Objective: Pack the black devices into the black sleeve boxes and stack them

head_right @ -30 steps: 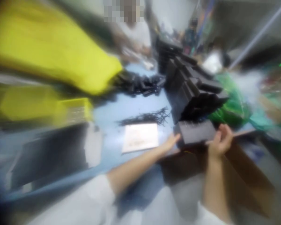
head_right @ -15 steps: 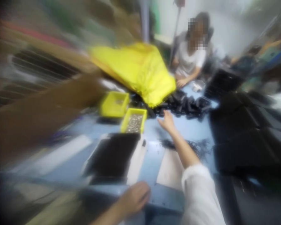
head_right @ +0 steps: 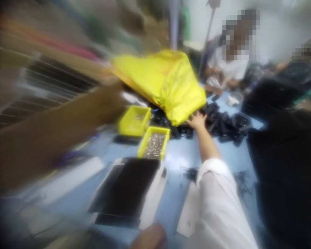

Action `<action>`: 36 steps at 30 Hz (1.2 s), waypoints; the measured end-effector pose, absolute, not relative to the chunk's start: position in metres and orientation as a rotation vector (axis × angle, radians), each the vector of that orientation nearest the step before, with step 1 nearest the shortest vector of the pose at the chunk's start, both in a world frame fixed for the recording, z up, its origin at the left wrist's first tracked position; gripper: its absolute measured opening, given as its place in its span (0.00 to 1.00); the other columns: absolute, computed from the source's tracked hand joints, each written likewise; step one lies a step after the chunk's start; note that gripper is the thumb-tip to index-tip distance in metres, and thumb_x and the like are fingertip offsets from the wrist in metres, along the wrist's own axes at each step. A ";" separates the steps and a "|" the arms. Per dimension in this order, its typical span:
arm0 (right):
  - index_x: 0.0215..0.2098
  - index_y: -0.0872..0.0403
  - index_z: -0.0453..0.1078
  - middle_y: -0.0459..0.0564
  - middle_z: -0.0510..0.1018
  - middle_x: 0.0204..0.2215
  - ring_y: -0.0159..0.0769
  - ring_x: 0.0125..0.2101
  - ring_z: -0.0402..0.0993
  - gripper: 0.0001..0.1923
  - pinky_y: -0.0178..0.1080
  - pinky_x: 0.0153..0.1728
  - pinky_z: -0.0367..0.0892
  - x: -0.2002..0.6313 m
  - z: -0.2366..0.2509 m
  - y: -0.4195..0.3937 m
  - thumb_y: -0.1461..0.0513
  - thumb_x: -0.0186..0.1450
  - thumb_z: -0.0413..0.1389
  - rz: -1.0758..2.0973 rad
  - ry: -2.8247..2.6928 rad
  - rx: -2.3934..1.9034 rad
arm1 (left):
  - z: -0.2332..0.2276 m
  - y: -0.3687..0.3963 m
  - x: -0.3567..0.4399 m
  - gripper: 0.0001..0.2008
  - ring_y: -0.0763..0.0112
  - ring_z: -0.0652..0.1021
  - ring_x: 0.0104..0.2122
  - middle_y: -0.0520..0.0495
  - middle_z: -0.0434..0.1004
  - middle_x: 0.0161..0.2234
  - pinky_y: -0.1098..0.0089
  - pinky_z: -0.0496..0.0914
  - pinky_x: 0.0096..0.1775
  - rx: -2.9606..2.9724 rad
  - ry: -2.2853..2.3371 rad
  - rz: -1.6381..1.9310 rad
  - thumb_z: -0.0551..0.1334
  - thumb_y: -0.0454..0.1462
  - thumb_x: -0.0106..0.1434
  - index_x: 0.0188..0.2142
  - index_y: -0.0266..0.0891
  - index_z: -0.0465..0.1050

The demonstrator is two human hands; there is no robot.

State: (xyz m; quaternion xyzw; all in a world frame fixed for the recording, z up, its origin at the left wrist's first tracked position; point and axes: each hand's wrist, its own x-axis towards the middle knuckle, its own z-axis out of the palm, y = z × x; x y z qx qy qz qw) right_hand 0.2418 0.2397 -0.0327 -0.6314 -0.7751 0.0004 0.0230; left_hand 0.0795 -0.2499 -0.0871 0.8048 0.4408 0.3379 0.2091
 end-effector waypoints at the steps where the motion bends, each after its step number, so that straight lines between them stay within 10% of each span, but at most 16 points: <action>1: 0.65 0.40 0.56 0.57 0.49 0.67 0.63 0.62 0.51 0.39 0.72 0.57 0.31 0.246 -0.035 0.229 0.35 0.61 0.41 -0.001 -2.411 -1.927 | -0.082 -0.250 0.079 0.05 0.68 0.72 0.24 0.51 0.70 0.23 0.71 0.67 0.25 2.240 1.222 0.941 0.55 0.33 0.60 0.31 0.46 0.65; 13: 0.59 0.43 0.65 0.53 0.51 0.67 0.56 0.65 0.45 0.30 0.68 0.60 0.32 0.303 -0.022 0.113 0.41 0.67 0.42 0.068 -2.564 -1.599 | -0.070 -0.249 0.077 0.05 0.69 0.73 0.29 0.50 0.71 0.27 0.70 0.68 0.32 2.303 1.171 0.895 0.53 0.30 0.65 0.35 0.41 0.63; 19: 0.63 0.50 0.59 0.52 0.61 0.63 0.40 0.61 0.57 0.24 0.44 0.62 0.52 0.187 -0.017 0.137 0.57 0.71 0.41 0.246 -2.600 -1.290 | -0.068 -0.250 0.078 0.05 0.70 0.73 0.28 0.50 0.71 0.27 0.70 0.69 0.32 2.310 1.161 0.913 0.53 0.30 0.65 0.34 0.40 0.64; 32: 0.66 0.45 0.51 0.50 0.57 0.65 0.49 0.67 0.42 0.33 0.63 0.63 0.32 0.226 -0.035 0.079 0.48 0.66 0.51 0.387 -2.695 -1.376 | -0.061 -0.249 0.078 0.09 0.72 0.70 0.25 0.50 0.69 0.24 0.72 0.65 0.29 2.328 1.059 1.017 0.53 0.31 0.65 0.28 0.39 0.65; 36: 0.55 0.55 0.67 0.60 0.58 0.64 0.54 0.66 0.45 0.30 0.63 0.62 0.30 0.216 -0.031 0.052 0.47 0.60 0.57 0.231 -2.522 -1.590 | -0.040 -0.250 0.077 0.11 0.73 0.70 0.24 0.50 0.68 0.22 0.73 0.66 0.30 2.283 0.958 1.156 0.52 0.31 0.65 0.27 0.39 0.66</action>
